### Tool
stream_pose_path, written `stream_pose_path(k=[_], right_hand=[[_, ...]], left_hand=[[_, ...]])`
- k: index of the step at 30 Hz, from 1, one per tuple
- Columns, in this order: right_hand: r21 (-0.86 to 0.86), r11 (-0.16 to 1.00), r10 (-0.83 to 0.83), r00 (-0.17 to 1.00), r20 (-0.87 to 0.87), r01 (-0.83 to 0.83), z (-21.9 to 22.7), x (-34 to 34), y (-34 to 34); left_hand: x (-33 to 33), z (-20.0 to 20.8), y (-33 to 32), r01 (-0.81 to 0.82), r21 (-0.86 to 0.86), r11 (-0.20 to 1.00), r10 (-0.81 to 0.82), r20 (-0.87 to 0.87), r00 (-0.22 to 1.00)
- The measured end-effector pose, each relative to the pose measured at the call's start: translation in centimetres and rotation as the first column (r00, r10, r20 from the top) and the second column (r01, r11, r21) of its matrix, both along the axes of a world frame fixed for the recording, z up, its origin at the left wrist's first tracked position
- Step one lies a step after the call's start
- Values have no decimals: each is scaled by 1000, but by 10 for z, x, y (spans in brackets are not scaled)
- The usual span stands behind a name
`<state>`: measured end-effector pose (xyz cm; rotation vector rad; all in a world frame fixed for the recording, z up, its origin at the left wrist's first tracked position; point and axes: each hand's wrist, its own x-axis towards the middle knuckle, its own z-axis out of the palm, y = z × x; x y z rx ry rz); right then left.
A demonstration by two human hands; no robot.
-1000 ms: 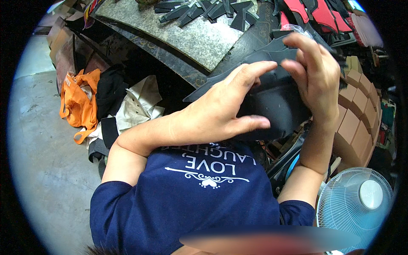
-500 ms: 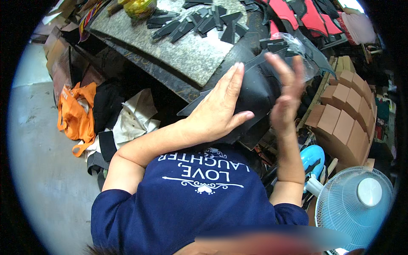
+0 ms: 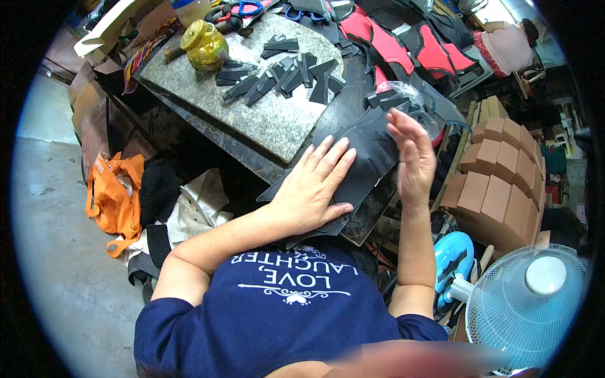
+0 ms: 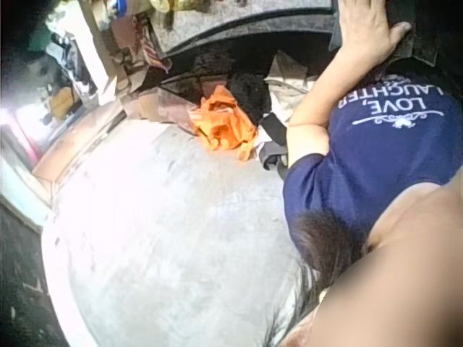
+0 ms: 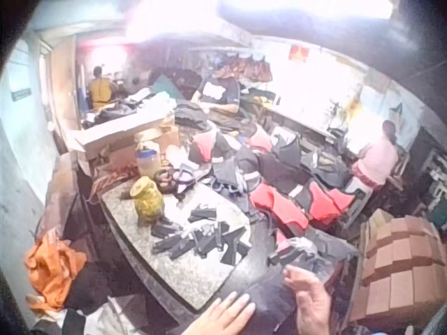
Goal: The person repeatedly picks up black rubber shoe parts and small black strips, aligns them, and presses them together by hand. They occasionally reach for a small yellow container on the table, then continue pressing the parts together. The work is performed at a cluttered table with many similar parts and cardboard boxes nearby.
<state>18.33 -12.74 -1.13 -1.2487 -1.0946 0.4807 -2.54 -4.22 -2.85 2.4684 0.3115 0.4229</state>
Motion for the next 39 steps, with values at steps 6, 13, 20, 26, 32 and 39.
stream_pose_path(k=[6,13,20,26,32,39], right_hand=[[82,970,-232,972,19,230,6,37,-11],[10,938,-346,936,-62,347,-7,55,-38],[-1,906,-417,891,-181,424,-24,63,-43],[59,856,-508,856,-93,514,-25,79,-43],[108,799,-574,804,-157,591,-24,107,-48],[125,837,-540,841,37,533,2,116,-21]], left_hand=[[-4,2,5,51,-60,997,-47,56,997],[-6,-2,46,-49,-162,986,113,413,904],[3,-30,66,-116,-431,895,332,467,820],[4,-25,65,-154,-386,910,328,439,837],[5,-22,66,-155,-380,912,324,437,839],[4,-20,67,-158,-332,930,303,448,841]])
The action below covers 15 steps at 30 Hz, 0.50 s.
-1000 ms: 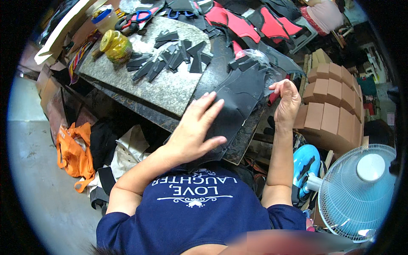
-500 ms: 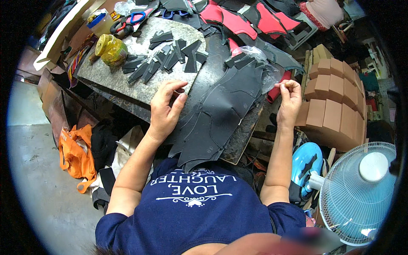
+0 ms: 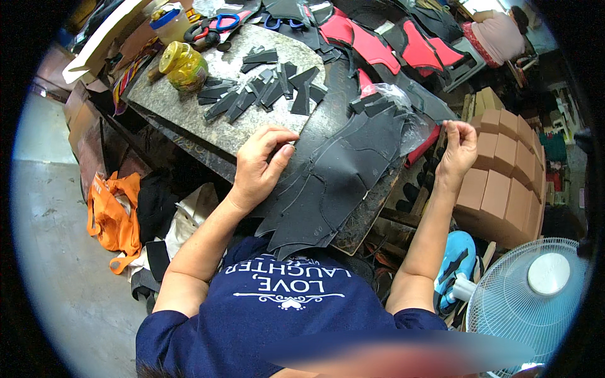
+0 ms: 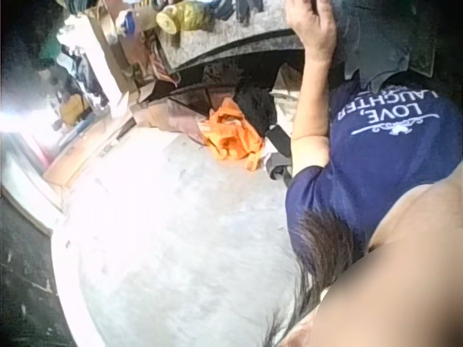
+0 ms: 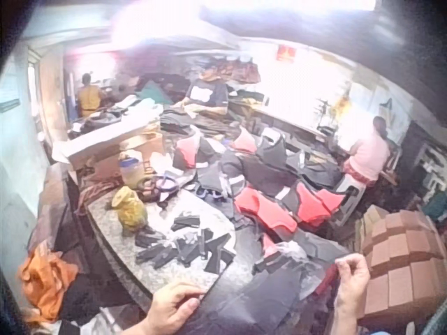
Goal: The person repeatedly picks up black rubber shoe parts and small black strips, aligns them, and presses them together by hand. They occasionally reach for a small yellow container on the table, then continue pressing the parts together. The work is performed at a cluttered table with many similar parts and cardboard boxes nearby.
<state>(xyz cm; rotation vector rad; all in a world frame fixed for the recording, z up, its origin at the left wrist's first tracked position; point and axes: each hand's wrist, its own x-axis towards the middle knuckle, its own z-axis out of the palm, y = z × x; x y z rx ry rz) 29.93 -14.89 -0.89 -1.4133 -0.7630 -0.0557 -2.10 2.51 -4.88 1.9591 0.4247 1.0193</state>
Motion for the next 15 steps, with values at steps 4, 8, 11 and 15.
stream_pose_path(k=[4,8,11,15], right_hand=[[-89,981,187,966,179,-174,14,1,59],[-300,933,287,914,287,-199,9,8,114],[-462,886,234,831,505,31,-1,18,149],[-552,809,290,681,672,201,-20,21,167]], left_hand=[[-1,1,-1,13,-41,999,-13,2,1000],[-3,1,0,27,-74,997,-27,2,1000],[-3,2,0,27,-72,997,-26,4,1000],[-4,1,1,32,-50,998,-32,10,999]])
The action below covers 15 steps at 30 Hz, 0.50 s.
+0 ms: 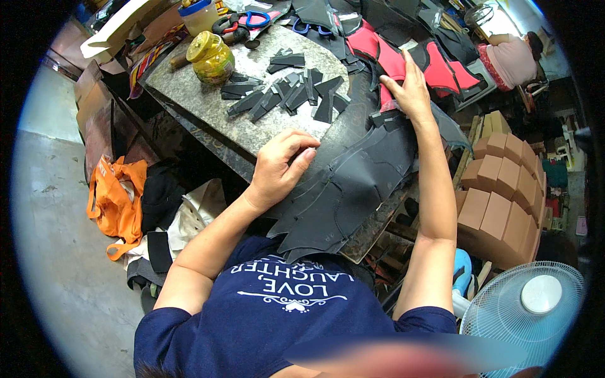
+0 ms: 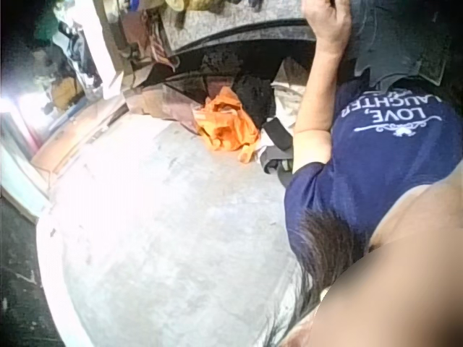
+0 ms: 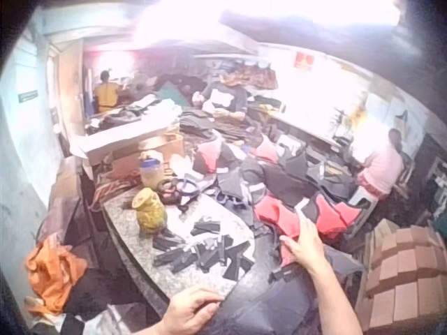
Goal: The person repeatedly picks up black rubber shoe parts and small black strips, aligns them, and presses them together by hand. They occasionally reach for a small yellow container on the table, then continue pressing the parts together. The work is performed at a cluttered table with many similar parts and cardboard boxes nearby.
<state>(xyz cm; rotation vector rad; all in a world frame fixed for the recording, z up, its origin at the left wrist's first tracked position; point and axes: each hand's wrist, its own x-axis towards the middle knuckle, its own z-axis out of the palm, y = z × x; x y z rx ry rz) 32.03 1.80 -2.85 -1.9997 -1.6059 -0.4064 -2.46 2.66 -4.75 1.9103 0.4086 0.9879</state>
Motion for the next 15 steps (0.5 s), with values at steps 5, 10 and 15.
stream_pose_path(k=[5,10,15], right_hand=[[-202,964,-168,985,50,175,-3,2,4],[-226,935,-255,960,113,274,26,6,-10],[-41,942,-332,943,18,332,70,-7,-72]], left_hand=[[1,-1,0,-12,16,1000,12,17,1000],[2,-3,0,-36,22,999,34,51,998],[-1,-3,1,-11,17,1000,11,2,1000]])
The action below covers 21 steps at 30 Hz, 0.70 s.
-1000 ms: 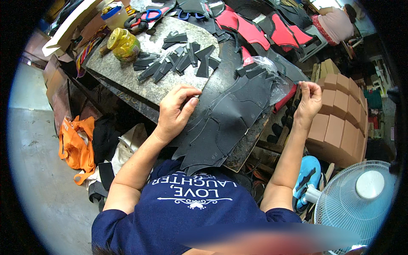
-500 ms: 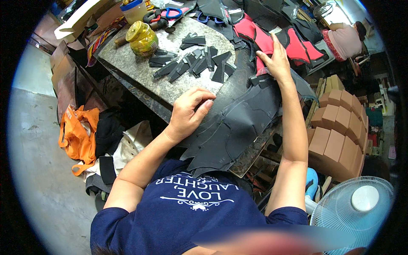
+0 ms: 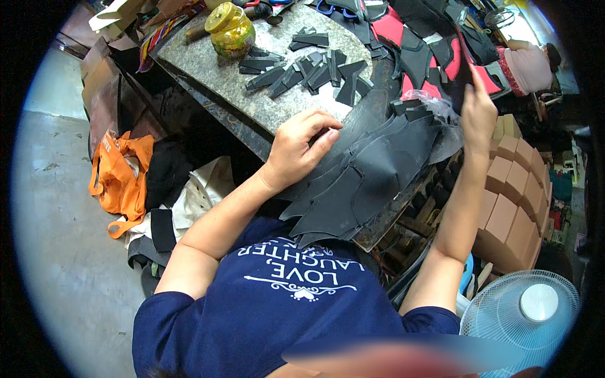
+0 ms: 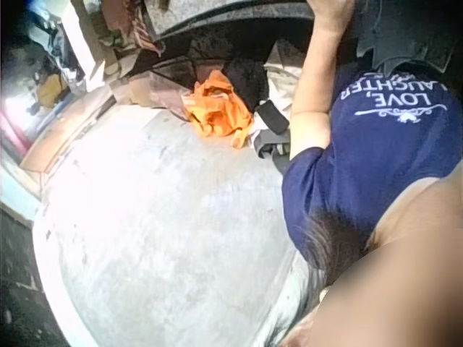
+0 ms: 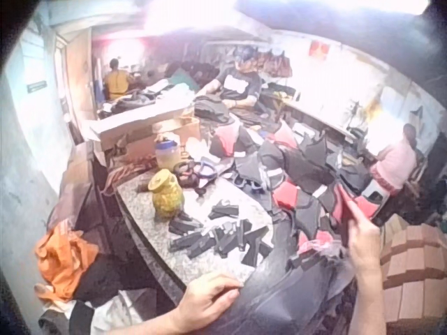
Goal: The person repeatedly picks up black rubber shoe parts and small black strips, aligns them, and presses them together by hand. They occasionally reach for a small yellow container on the table, then continue pressing the parts together. The work is performed at a cluttered table with many similar parts and cardboard boxes nearby.
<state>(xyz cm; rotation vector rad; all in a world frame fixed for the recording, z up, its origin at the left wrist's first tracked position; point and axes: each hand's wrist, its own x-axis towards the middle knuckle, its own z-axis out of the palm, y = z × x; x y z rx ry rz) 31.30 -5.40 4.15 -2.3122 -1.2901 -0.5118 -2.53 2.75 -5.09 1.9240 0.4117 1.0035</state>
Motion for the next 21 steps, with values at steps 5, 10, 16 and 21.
stream_pose_path(k=[5,10,16,21], right_hand=[[380,925,-26,999,45,7,34,-21,-91],[685,727,-149,985,84,51,72,-32,-167],[744,654,327,835,-442,138,94,-90,-200],[865,499,857,-115,-502,-54,79,-96,-165]], left_hand=[[-1,16,-3,70,-37,997,-71,-32,997],[5,43,-29,133,327,936,-82,-166,983],[33,32,-63,330,359,873,-104,-524,845],[30,19,-57,328,317,890,-167,-442,881]])
